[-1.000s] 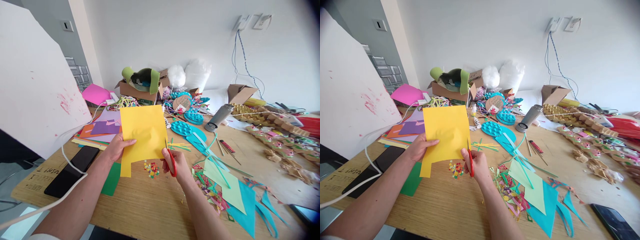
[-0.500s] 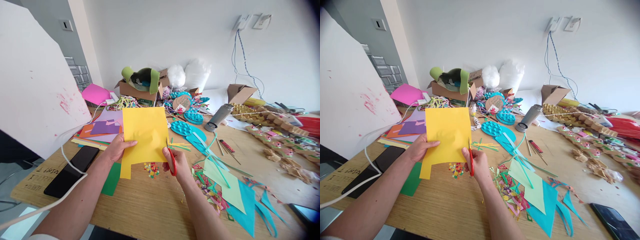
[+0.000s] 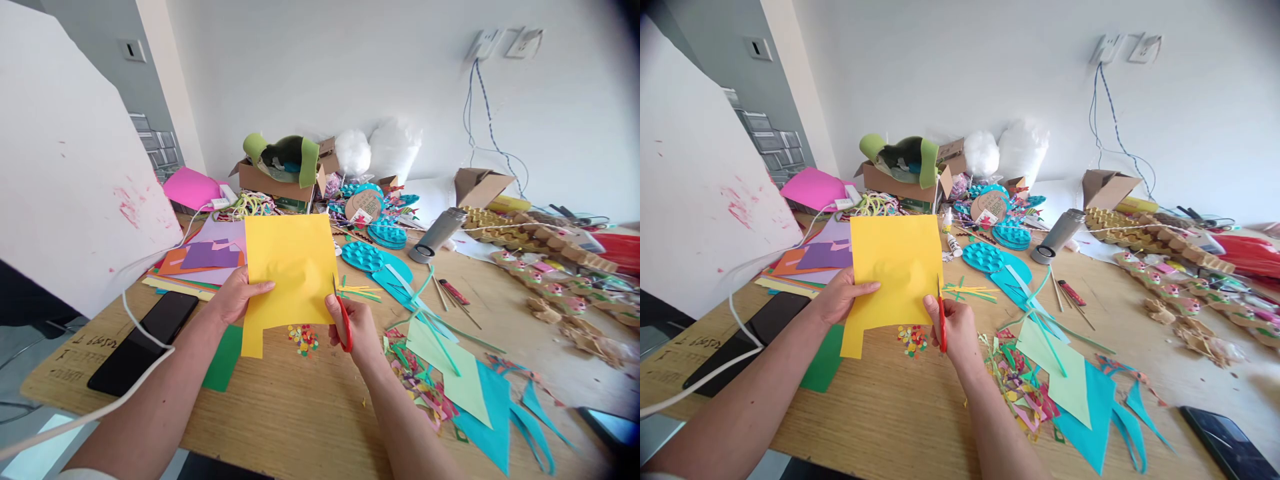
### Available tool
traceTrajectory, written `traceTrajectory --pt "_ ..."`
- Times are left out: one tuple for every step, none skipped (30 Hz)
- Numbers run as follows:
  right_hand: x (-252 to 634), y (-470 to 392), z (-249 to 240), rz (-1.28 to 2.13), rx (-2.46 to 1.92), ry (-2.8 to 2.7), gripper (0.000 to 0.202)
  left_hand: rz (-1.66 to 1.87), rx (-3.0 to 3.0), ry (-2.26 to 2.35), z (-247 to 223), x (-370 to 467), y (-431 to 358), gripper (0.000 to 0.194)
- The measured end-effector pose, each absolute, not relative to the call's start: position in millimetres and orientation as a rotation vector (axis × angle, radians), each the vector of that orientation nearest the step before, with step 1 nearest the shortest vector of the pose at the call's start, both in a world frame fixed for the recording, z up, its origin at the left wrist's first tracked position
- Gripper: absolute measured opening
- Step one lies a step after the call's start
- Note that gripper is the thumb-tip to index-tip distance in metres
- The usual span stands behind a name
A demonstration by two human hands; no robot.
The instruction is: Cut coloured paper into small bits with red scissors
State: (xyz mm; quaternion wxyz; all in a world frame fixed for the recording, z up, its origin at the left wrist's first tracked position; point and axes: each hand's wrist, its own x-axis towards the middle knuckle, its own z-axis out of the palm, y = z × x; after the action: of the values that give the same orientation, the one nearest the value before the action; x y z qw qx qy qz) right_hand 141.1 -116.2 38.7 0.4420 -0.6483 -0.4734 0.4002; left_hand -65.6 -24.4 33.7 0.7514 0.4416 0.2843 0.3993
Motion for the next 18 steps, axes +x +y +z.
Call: traceTrajectory --pt "140.9 -116.1 38.6 0.991 -1.613 -1.173 0.053 0.868 0.965 0.619 33.8 -65.6 -24.4 0.055" --pt "140.8 -116.1 38.4 0.990 -1.619 -1.171 0.053 0.865 0.966 0.616 33.9 -65.6 -24.5 0.055" --pt "140.6 -116.3 38.3 0.989 -1.625 -1.166 0.054 0.863 0.966 0.614 33.9 -65.7 -24.6 0.055" --pt "140.3 -116.6 38.2 0.987 -1.632 -1.160 0.054 0.864 0.966 0.611 33.8 -65.7 -24.7 0.054" --pt "139.9 -117.1 38.2 0.982 -1.639 -1.154 0.054 0.866 0.966 0.607 33.8 -65.6 -24.8 0.054" --pt "139.5 -117.6 38.2 0.972 -1.644 -1.151 0.055 0.869 0.967 0.605 33.7 -65.6 -25.0 0.054" --pt "139.0 -118.1 38.2 0.959 -1.647 -1.149 0.055 0.872 0.968 0.604 33.6 -65.5 -25.1 0.054" --pt "138.5 -118.5 38.2 0.947 -1.650 -1.147 0.055 0.876 0.970 0.602 33.5 -65.3 -25.1 0.055" --pt "137.9 -118.8 38.1 0.939 -1.651 -1.147 0.056 0.879 0.975 0.601 33.4 -65.2 -25.2 0.055" --pt "137.4 -118.9 38.1 0.935 -1.650 -1.150 0.056 0.880 0.980 0.601 33.3 -65.0 -25.1 0.056" --pt "137.0 -118.8 38.0 0.933 -1.644 -1.156 0.056 0.881 0.984 0.602 33.2 -64.9 -25.1 0.056" --pt "136.7 -118.6 37.9 0.934 -1.638 -1.161 0.056 0.881 0.987 0.603 33.0 -64.9 -25.0 0.056" --pt "136.5 -118.4 37.8 0.934 -1.630 -1.166 0.056 0.878 0.988 0.605 32.9 -64.9 -24.9 0.056" --pt "136.4 -118.2 37.9 0.935 -1.625 -1.167 0.056 0.875 0.988 0.607 32.7 -65.0 -24.8 0.056" --pt "136.3 -118.1 38.2 0.941 -1.623 -1.164 0.056 0.873 0.988 0.609 32.6 -65.0 -24.8 0.056" --pt "136.3 -118.1 38.7 0.951 -1.621 -1.159 0.055 0.872 0.988 0.610 32.5 -65.1 -24.8 0.056" --pt "136.3 -118.3 39.3 0.961 -1.618 -1.152 0.055 0.872 0.989 0.610 32.5 -65.2 -24.9 0.056" --pt "136.3 -118.5 40.2 0.971 -1.613 -1.144 0.054 0.871 0.989 0.611 32.5 -65.4 -25.0 0.056"
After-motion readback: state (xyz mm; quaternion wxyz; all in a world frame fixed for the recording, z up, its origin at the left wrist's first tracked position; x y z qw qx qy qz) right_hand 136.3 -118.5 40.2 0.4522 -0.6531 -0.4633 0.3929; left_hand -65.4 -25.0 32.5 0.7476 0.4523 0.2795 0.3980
